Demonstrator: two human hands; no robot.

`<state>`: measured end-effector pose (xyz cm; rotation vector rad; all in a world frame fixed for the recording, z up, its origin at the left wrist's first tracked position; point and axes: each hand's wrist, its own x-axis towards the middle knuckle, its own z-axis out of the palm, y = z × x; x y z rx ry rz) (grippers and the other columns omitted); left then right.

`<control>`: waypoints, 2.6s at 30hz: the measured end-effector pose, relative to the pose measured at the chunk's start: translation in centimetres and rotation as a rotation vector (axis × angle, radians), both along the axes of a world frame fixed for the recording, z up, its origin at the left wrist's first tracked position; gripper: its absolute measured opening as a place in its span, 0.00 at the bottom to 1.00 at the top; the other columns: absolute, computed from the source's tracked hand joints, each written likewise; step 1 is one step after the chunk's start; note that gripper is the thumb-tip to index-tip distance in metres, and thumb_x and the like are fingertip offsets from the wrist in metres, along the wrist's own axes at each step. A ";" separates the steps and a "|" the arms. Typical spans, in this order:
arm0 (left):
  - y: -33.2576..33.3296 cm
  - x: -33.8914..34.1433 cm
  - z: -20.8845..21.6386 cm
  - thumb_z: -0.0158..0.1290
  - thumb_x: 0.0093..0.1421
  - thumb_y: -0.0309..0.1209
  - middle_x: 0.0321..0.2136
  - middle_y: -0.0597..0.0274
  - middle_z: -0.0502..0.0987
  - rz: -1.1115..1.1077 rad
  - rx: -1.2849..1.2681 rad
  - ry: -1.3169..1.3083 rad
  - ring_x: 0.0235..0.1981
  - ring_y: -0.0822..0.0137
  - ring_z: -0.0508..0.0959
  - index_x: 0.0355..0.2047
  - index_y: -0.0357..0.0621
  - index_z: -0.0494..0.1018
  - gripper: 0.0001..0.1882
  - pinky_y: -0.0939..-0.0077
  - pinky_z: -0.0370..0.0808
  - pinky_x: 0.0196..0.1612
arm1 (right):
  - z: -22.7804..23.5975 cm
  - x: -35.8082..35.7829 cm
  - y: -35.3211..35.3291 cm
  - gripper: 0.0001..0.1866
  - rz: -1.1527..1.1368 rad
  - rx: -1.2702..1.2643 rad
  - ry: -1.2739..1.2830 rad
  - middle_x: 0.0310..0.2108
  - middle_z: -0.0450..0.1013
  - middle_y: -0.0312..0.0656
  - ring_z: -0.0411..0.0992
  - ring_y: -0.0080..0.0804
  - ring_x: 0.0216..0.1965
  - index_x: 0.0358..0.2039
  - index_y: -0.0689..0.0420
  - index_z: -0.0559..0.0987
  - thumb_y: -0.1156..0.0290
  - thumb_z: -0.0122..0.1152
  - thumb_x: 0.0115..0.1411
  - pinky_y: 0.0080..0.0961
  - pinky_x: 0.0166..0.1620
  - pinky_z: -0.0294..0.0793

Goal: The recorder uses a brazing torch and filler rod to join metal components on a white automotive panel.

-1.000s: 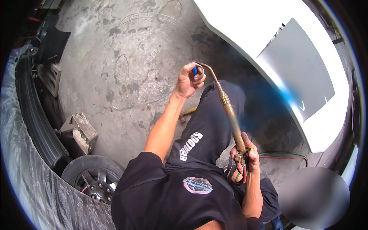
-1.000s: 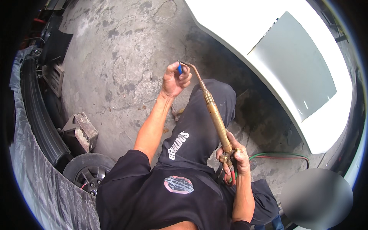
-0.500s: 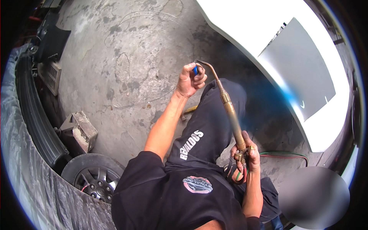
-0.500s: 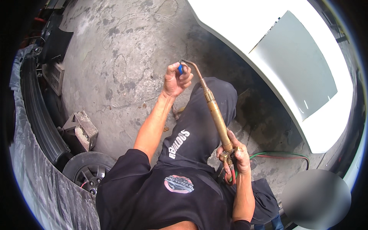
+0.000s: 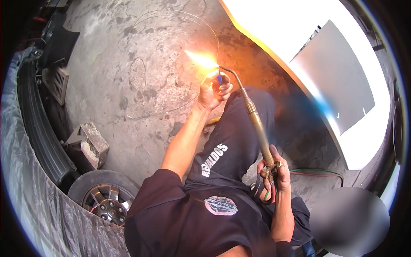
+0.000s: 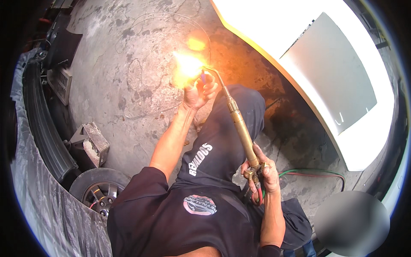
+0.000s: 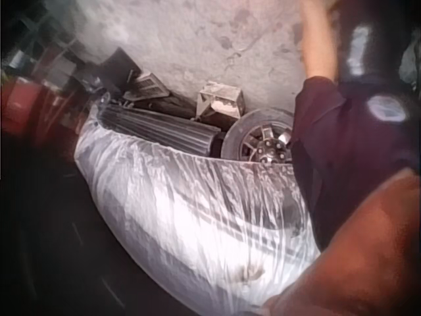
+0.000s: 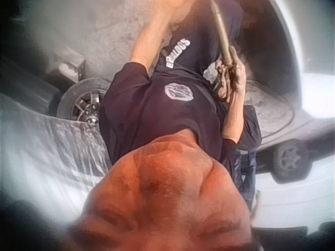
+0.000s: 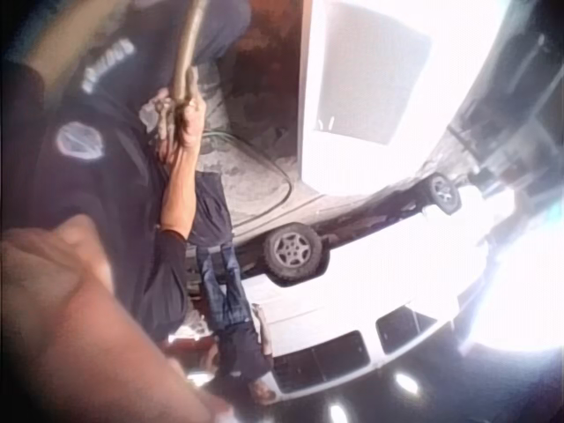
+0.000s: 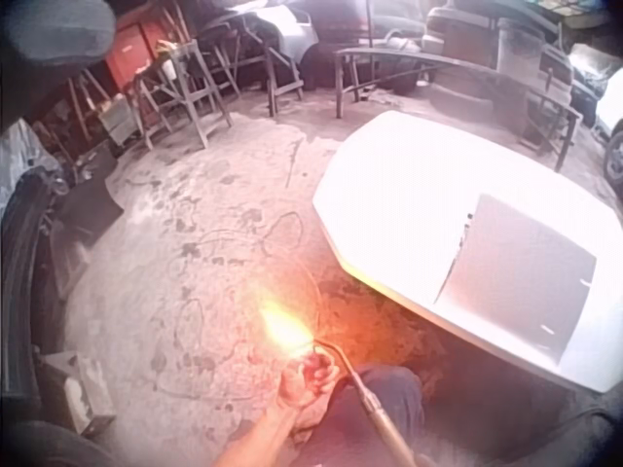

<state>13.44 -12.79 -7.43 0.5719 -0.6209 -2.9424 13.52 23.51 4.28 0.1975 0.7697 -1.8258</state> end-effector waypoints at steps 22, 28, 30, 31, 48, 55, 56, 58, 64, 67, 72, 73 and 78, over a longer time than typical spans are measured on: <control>3.3 2.0 0.9 0.58 0.70 0.37 0.25 0.67 0.72 -0.020 -0.147 -0.083 0.22 0.75 0.70 0.42 0.38 0.77 0.12 0.81 0.66 0.22 | 0.1 -0.4 -0.3 0.43 -0.063 0.073 -0.058 0.36 0.76 0.66 0.76 0.40 0.26 0.71 0.49 0.68 0.59 0.74 0.55 0.21 0.15 0.77; 3.4 1.9 0.9 0.58 0.70 0.36 0.26 0.66 0.73 0.002 -0.174 -0.098 0.23 0.75 0.72 0.42 0.40 0.77 0.11 0.81 0.66 0.22 | 0.3 -0.5 -0.4 0.43 -0.067 0.060 -0.058 0.36 0.75 0.67 0.76 0.40 0.26 0.71 0.49 0.68 0.60 0.74 0.55 0.21 0.15 0.77; 3.4 1.8 0.9 0.58 0.70 0.36 0.26 0.66 0.74 0.008 -0.179 -0.100 0.23 0.75 0.72 0.42 0.40 0.77 0.11 0.81 0.67 0.22 | 0.3 -0.6 -0.4 0.43 -0.066 0.060 -0.057 0.36 0.75 0.67 0.77 0.40 0.26 0.71 0.50 0.68 0.60 0.74 0.55 0.21 0.15 0.77; 3.4 1.8 0.9 0.58 0.70 0.36 0.26 0.66 0.74 0.015 -0.184 -0.102 0.23 0.75 0.72 0.42 0.40 0.77 0.11 0.81 0.67 0.22 | 0.3 -0.6 -0.4 0.43 -0.066 0.059 -0.056 0.36 0.75 0.67 0.77 0.40 0.26 0.71 0.50 0.68 0.60 0.74 0.55 0.21 0.15 0.77; 3.3 1.6 0.6 0.59 0.69 0.38 0.25 0.68 0.71 0.017 -0.216 -0.128 0.24 0.75 0.70 0.45 0.39 0.77 0.14 0.80 0.66 0.22 | 0.1 -0.9 -0.5 0.44 -0.070 0.036 -0.082 0.36 0.76 0.67 0.78 0.39 0.27 0.72 0.50 0.67 0.61 0.73 0.55 0.21 0.15 0.77; 3.3 1.6 0.6 0.59 0.69 0.38 0.25 0.68 0.71 0.018 -0.213 -0.135 0.24 0.75 0.70 0.45 0.39 0.77 0.14 0.80 0.67 0.23 | -0.4 -1.1 0.0 0.48 -0.019 0.016 -0.019 0.38 0.76 0.66 0.77 0.37 0.27 0.73 0.48 0.66 0.75 0.74 0.51 0.21 0.16 0.78; 3.2 1.6 0.5 0.59 0.69 0.38 0.25 0.68 0.71 0.017 -0.213 -0.136 0.24 0.75 0.70 0.45 0.39 0.77 0.14 0.80 0.67 0.23 | -0.3 -1.2 0.0 0.48 -0.019 0.016 -0.020 0.38 0.76 0.66 0.77 0.37 0.27 0.73 0.48 0.66 0.75 0.74 0.51 0.21 0.16 0.78; 3.2 1.7 0.1 0.59 0.69 0.38 0.25 0.68 0.71 0.034 -0.222 -0.147 0.24 0.75 0.70 0.45 0.39 0.77 0.14 0.79 0.67 0.23 | -0.3 -1.2 0.0 0.50 -0.008 0.044 -0.031 0.39 0.76 0.65 0.77 0.36 0.28 0.73 0.46 0.65 0.82 0.72 0.48 0.20 0.18 0.79; 2.3 3.1 -4.2 0.60 0.67 0.39 0.25 0.70 0.71 0.053 -0.375 -0.343 0.23 0.75 0.70 0.43 0.42 0.76 0.14 0.78 0.67 0.23 | 0.0 -1.2 -0.2 0.51 -0.004 0.065 -0.025 0.39 0.76 0.63 0.77 0.35 0.29 0.73 0.46 0.65 0.84 0.71 0.48 0.20 0.19 0.80; 2.3 4.7 -8.0 0.61 0.66 0.39 0.24 0.71 0.72 0.047 -0.486 -0.481 0.21 0.76 0.70 0.41 0.44 0.76 0.13 0.78 0.67 0.22 | 0.2 -1.2 -0.3 0.50 -0.003 0.061 -0.040 0.39 0.76 0.63 0.77 0.35 0.29 0.73 0.46 0.65 0.84 0.70 0.49 0.20 0.19 0.80; 2.6 7.1 -12.3 0.62 0.65 0.37 0.21 0.70 0.72 0.035 -0.595 -0.586 0.18 0.77 0.70 0.37 0.43 0.76 0.11 0.79 0.67 0.19 | -0.1 -1.3 -0.2 0.50 0.006 0.055 -0.038 0.39 0.76 0.63 0.77 0.36 0.29 0.73 0.45 0.65 0.84 0.70 0.49 0.21 0.19 0.80; 2.7 7.4 -12.9 0.63 0.64 0.36 0.21 0.69 0.73 0.040 -0.634 -0.613 0.17 0.77 0.71 0.35 0.42 0.76 0.11 0.79 0.67 0.17 | -0.1 -1.3 -0.2 0.50 0.009 0.056 -0.033 0.39 0.76 0.63 0.77 0.36 0.29 0.73 0.45 0.65 0.84 0.71 0.49 0.21 0.19 0.80; 2.5 8.4 -14.9 0.63 0.63 0.37 0.19 0.70 0.72 -0.002 -0.815 -0.715 0.15 0.77 0.70 0.33 0.43 0.76 0.11 0.78 0.68 0.16 | -0.1 -1.4 -0.3 0.50 0.015 0.061 -0.034 0.40 0.76 0.63 0.77 0.36 0.30 0.74 0.45 0.65 0.84 0.70 0.49 0.21 0.19 0.80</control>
